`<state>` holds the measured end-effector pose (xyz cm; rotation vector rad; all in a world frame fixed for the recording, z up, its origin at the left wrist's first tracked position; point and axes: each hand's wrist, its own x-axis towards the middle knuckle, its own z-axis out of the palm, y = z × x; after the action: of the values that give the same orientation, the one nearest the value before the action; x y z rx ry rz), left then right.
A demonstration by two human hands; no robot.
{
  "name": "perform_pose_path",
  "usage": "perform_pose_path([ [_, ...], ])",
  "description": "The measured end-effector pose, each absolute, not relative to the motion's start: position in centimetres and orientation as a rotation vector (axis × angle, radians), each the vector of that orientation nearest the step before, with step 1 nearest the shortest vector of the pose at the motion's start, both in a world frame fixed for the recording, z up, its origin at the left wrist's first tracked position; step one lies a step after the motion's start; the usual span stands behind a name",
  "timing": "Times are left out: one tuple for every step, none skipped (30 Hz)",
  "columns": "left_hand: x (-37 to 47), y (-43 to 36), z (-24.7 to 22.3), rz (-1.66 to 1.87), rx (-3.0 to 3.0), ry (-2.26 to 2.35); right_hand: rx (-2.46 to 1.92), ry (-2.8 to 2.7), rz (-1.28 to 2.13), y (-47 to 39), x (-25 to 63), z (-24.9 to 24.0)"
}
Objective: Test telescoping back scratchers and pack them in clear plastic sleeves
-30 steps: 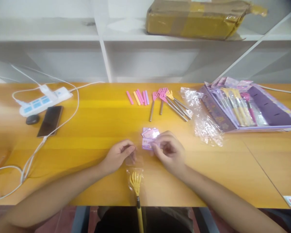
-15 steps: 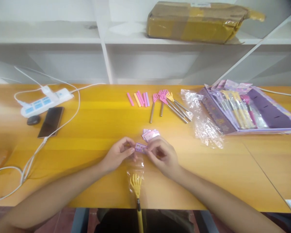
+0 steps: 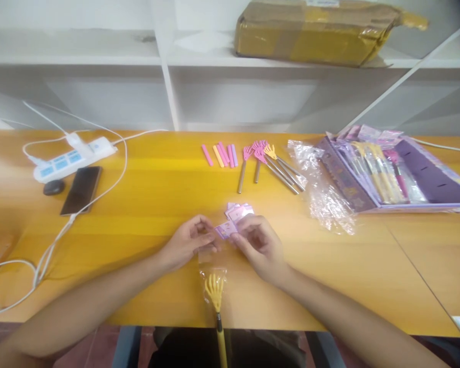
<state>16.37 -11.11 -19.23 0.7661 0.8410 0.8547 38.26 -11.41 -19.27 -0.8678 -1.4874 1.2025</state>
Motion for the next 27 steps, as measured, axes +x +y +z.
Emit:
perform_pose_path([
  [16.4, -11.1, -19.3, 0.861, 0.767, 0.835, -0.883, -1.534, 1.215, -11.3, 38.3, -19.2],
  [16.4, -11.1, -19.3, 0.869, 0.764, 0.826, -0.898, -1.567, 1.244, -11.2, 38.3, -19.2],
  [16.4, -11.1, -19.3, 0.876, 0.759, 0.815, -0.911, -1.577, 1.289, -11.1, 38.3, -19.1],
  [16.4, -11.1, -19.3, 0.880, 0.758, 0.810, -0.921, -1.563, 1.347, -11.0, 38.2, -19.0],
  [16.4, -11.1, -19.2, 0.884, 0.763, 0.811, -0.927, -1.530, 1.411, -10.9, 38.2, -18.9],
  [16.3, -11.1, -19.2, 0.886, 0.769, 0.818, -0.929, -1.492, 1.473, -10.8, 38.1, -18.9],
  [16.3, -11.1, -19.2, 0.886, 0.774, 0.825, -0.928, -1.459, 1.527, -10.7, 38.1, -18.8],
  [16.3, -11.1, -19.2, 0.884, 0.776, 0.830, -0.926, -1.434, 1.565, -10.7, 38.1, -18.7],
  [16.2, -11.1, -19.2, 0.881, 0.772, 0.835, -0.922, -1.416, 1.585, -10.6, 38.1, -18.6],
  [16.2, -11.1, -19.3, 0.878, 0.767, 0.839, -0.922, -1.401, 1.587, -10.6, 38.1, -18.6],
  [16.2, -11.1, -19.3, 0.873, 0.764, 0.842, -0.922, -1.387, 1.574, -10.5, 38.2, -18.5],
  [16.2, -11.1, -19.4, 0.869, 0.762, 0.848, -0.924, -1.372, 1.556, -10.4, 38.3, -18.5],
  [16.2, -11.1, -19.5, 0.866, 0.762, 0.856, -0.924, -1.358, 1.537, -10.4, 38.5, -18.4],
  [16.2, -11.1, -19.6, 0.865, 0.762, 0.864, -0.923, -1.346, 1.520, -10.3, 38.6, -18.4],
  [16.3, -11.0, -19.6, 0.865, 0.761, 0.870, -0.924, -1.341, 1.509, -10.2, 38.7, -18.3],
  [16.3, -11.0, -19.6, 0.863, 0.760, 0.872, -0.925, -1.344, 1.507, -10.2, 38.8, -18.3],
  [16.3, -11.0, -19.6, 0.863, 0.760, 0.871, -0.928, -1.352, 1.510, -10.2, 38.8, -18.2],
  [16.3, -11.0, -19.6, 0.863, 0.762, 0.867, -0.932, -1.362, 1.514, -10.2, 38.8, -18.2],
  [16.3, -11.1, -19.5, 0.865, 0.766, 0.863, -0.938, -1.373, 1.521, -10.3, 38.7, -18.1],
  [16.3, -11.1, -19.5, 0.870, 0.771, 0.860, -0.943, -1.385, 1.530, -10.4, 38.6, -18.1],
  [16.3, -11.1, -19.5, 0.876, 0.775, 0.859, -0.945, -1.398, 1.540, -10.5, 38.5, -18.1],
  [16.3, -11.1, -19.5, 0.885, 0.774, 0.861, -0.943, -1.408, 1.547, -10.5, 38.4, -18.2],
  [16.3, -11.1, -19.5, 0.893, 0.772, 0.865, -0.941, -1.417, 1.554, -10.6, 38.3, -18.3],
  [16.3, -11.1, -19.5, 0.900, 0.768, 0.871, -0.938, -1.423, 1.560, -10.6, 38.2, -18.4],
  [16.3, -11.0, -19.5, 0.906, 0.764, 0.874, -0.933, -1.426, 1.563, -10.7, 38.1, -18.5],
  [16.3, -11.0, -19.5, 0.910, 0.761, 0.876, -0.926, -1.425, 1.565, -10.7, 38.1, -18.5],
  [16.3, -11.0, -19.5, 0.914, 0.758, 0.879, -0.918, -1.424, 1.566, -10.7, 38.1, -18.6],
])
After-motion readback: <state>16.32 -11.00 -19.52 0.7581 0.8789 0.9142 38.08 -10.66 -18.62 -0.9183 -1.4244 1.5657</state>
